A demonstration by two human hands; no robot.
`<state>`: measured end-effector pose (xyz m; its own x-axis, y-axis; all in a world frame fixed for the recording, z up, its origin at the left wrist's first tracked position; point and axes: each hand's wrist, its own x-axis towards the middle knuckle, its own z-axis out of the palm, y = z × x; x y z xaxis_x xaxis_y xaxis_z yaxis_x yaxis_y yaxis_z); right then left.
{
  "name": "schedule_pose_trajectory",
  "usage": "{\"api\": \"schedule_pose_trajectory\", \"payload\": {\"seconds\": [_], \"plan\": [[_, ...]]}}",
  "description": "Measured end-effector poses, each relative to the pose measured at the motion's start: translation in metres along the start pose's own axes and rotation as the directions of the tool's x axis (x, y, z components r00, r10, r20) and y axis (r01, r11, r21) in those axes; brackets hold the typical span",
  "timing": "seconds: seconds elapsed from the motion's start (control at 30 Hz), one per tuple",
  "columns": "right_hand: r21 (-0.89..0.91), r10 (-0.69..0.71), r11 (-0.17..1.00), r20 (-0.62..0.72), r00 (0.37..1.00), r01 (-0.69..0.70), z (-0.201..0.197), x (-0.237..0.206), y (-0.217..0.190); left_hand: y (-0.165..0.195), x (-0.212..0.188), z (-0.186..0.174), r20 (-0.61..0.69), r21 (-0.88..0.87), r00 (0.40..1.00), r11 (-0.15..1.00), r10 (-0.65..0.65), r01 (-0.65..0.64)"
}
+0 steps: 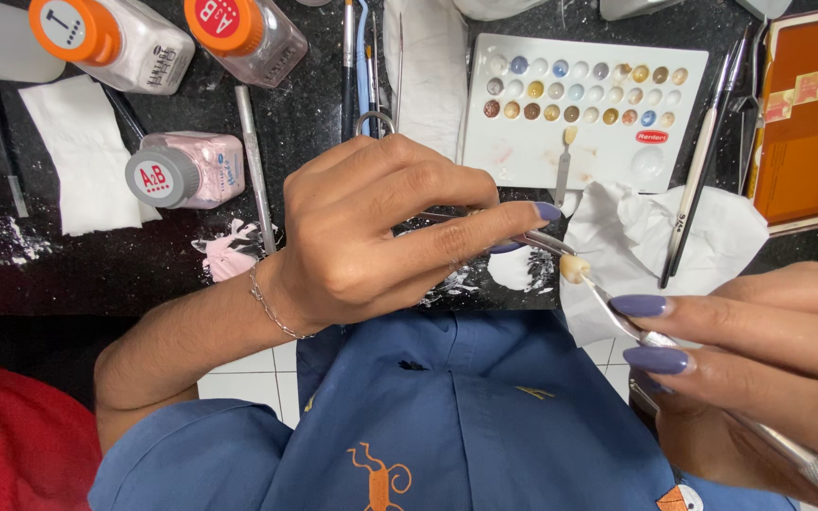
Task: The person holds a small dental crown in forceps and applies porcelain stain from a shade palette onto it using a fine brush, dipping the brush into liquid between applications. They then use a small file and a liquid dropper bottle while continuing to work on the crown.
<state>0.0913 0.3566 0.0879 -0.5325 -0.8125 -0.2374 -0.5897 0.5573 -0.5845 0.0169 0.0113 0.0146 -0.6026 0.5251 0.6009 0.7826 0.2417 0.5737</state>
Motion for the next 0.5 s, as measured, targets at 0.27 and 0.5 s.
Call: {"api": "schedule_pose_trajectory", "payload": {"seconds": [0.27, 0.5], "plan": [[-0.036, -0.016, 0.999, 0.009, 1.0, 0.016, 0.007, -0.007, 0.007, 0.0, 0.0, 0.001, 0.0, -0.021, 1.0, 1.0, 0.003, -0.003], [-0.023, -0.016, 1.0, 0.055, 0.998, 0.017, 0.007, -0.01, 0.01, 0.0, -0.001, 0.0, -0.001, -0.012, 1.0, 1.0, 0.0, 0.0]]}}
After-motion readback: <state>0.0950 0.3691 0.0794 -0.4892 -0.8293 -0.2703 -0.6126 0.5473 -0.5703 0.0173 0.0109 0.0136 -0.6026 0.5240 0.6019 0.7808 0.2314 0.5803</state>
